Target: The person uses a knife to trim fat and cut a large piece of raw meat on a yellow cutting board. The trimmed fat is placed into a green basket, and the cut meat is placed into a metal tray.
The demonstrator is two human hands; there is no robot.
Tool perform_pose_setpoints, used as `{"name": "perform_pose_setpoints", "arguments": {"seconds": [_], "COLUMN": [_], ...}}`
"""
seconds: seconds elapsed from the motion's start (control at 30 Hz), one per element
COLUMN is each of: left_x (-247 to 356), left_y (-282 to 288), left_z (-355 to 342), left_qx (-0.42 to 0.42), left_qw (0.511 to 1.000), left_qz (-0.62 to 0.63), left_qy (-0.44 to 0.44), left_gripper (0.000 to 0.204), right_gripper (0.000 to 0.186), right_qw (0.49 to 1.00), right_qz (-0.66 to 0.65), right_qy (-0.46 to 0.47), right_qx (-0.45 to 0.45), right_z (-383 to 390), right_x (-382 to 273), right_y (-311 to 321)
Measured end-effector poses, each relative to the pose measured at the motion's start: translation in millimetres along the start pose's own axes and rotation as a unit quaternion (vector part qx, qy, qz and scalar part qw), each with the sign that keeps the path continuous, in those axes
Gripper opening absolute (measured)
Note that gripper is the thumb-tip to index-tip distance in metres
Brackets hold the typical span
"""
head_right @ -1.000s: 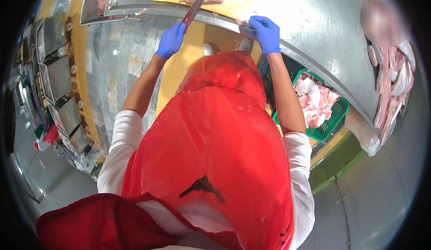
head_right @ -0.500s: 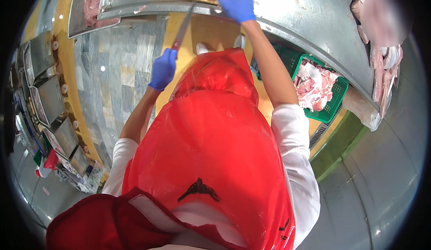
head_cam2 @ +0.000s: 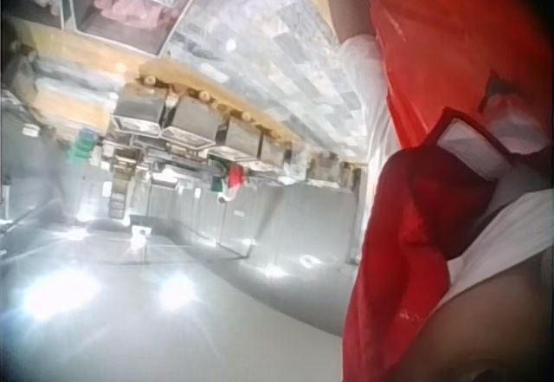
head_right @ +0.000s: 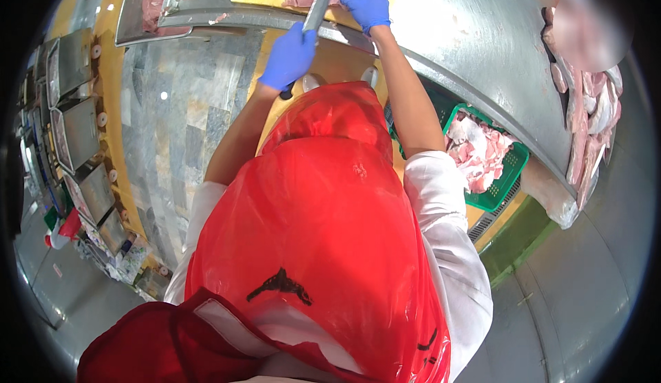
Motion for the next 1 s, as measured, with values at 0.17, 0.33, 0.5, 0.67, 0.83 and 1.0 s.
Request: {"name": "perform_pose_setpoints", "arguments": {"seconds": [0.17,0.33,0.5,0.67,0.83,1.0], "left_x": [27,40,36,71,89,83], "left_y": [-26,-45,-86,-49,-57,-110], "left_z": [-48,-52,49,31,-56,-18], "left_qx": [0.022,0.015,-0.094,-0.063,0.068,0.054], "left_qw": [0.995,0.990,0.967,0.976,0.966,0.884], "left_qz": [-0.093,-0.125,-0.234,-0.169,-0.250,-0.456], "left_qy": [0.032,0.064,0.046,0.119,0.015,-0.084], "left_gripper": [0.031,0.026,0.020,0.018,0.014,0.021], "right_gripper": [0.016,0.018,0.020,0.025,0.024,0.024], "right_qw": [0.979,0.980,0.984,0.978,0.977,0.977], "right_qz": [-0.182,-0.159,-0.132,-0.128,-0.090,-0.084], "right_qy": [-0.088,-0.106,-0.111,-0.126,-0.134,-0.120], "right_qx": [-0.031,-0.053,-0.048,-0.109,-0.142,-0.156], "right_z": [-9,-14,-30,-47,-60,-54], "right_x": [24,30,44,40,55,54], "right_y": [-6,0,18,33,28,24]}}
Point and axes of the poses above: each hand's wrist, its own z-axis away from the middle knuckle, its own y-axis out of the back of the hand, x = y × z, the point moved 10 cm from there along -z, towards the middle knuckle, and after that the axes turned 14 degrees about -z, right-handed, at the moved point
